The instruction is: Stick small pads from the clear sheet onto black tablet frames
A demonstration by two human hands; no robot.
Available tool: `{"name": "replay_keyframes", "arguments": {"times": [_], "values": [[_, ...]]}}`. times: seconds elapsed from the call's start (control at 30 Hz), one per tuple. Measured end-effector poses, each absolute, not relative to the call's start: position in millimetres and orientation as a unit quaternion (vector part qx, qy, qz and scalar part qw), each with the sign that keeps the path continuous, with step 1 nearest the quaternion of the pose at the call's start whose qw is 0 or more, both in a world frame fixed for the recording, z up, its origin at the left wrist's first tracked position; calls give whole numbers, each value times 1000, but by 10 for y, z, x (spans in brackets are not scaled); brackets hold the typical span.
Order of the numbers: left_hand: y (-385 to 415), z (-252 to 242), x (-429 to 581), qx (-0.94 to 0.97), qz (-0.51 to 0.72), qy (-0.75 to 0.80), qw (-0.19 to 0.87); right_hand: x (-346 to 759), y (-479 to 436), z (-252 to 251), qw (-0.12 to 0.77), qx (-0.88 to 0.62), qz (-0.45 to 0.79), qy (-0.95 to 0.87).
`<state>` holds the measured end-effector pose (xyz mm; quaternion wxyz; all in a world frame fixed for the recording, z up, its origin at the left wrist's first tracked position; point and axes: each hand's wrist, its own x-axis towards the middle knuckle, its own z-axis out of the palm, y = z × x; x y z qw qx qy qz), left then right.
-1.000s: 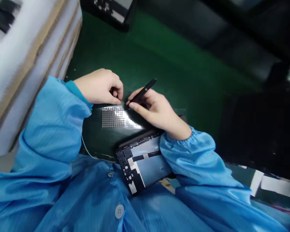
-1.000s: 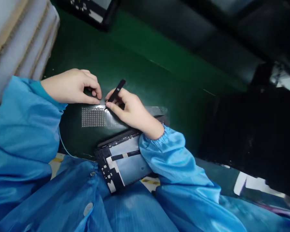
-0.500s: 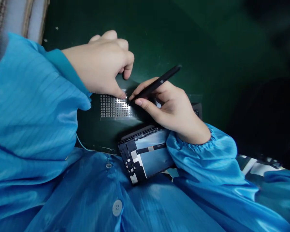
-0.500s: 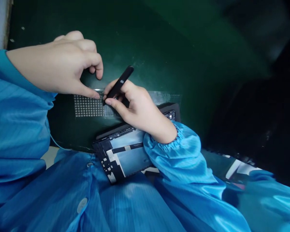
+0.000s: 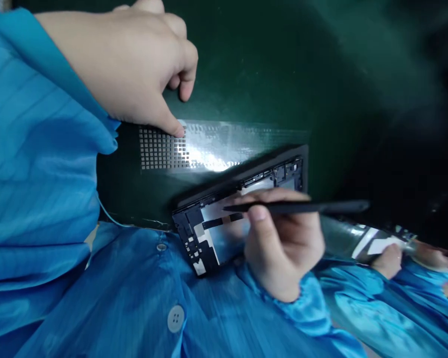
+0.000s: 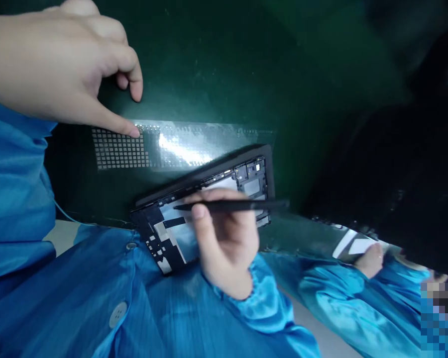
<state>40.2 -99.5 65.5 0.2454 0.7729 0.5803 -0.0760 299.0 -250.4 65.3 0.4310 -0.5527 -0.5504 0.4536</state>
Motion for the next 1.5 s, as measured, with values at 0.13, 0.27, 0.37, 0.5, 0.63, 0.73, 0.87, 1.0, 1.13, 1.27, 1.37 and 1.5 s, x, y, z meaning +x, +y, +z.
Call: {"name": "replay_keyframes", "arguments": {"times": [0.13,0.27,0.37,0.5,0.63,0.73,0.87,1.0,1.13,1.27,1.37,1.5], "values": [[-969,623,383,790,-70,564,232,2940,-2769,418,455,-517,401,-605],[-970,559,327,793,-43,559,237,2898,-2705,345,450,-495,392,-632],[-977,524,307,798,-17,558,225,2937,-2717,398,429,-487,375,-662],[-965,558,369,789,-55,567,229,3002,-2583,594,362,-456,361,-729],[-961,626,438,780,-83,575,233,2923,-2002,717,291,-411,423,-754],[-977,649,451,773,-81,583,237,2800,-1558,622,240,-392,476,-750],[-993,649,446,770,-82,584,242,2724,-1380,460,230,-403,495,-734],[-996,646,429,773,-81,584,234,2735,-1438,454,234,-400,493,-736],[-1008,639,419,765,-82,586,254,2733,-1366,459,214,-410,503,-730],[-1014,614,389,784,-59,572,235,2775,-1370,485,262,-404,558,-676],[-1002,585,354,795,-42,559,233,2859,-1684,588,362,-454,563,-588],[-1010,545,339,791,-10,556,254,2998,-2340,567,470,-533,449,-541]]}}
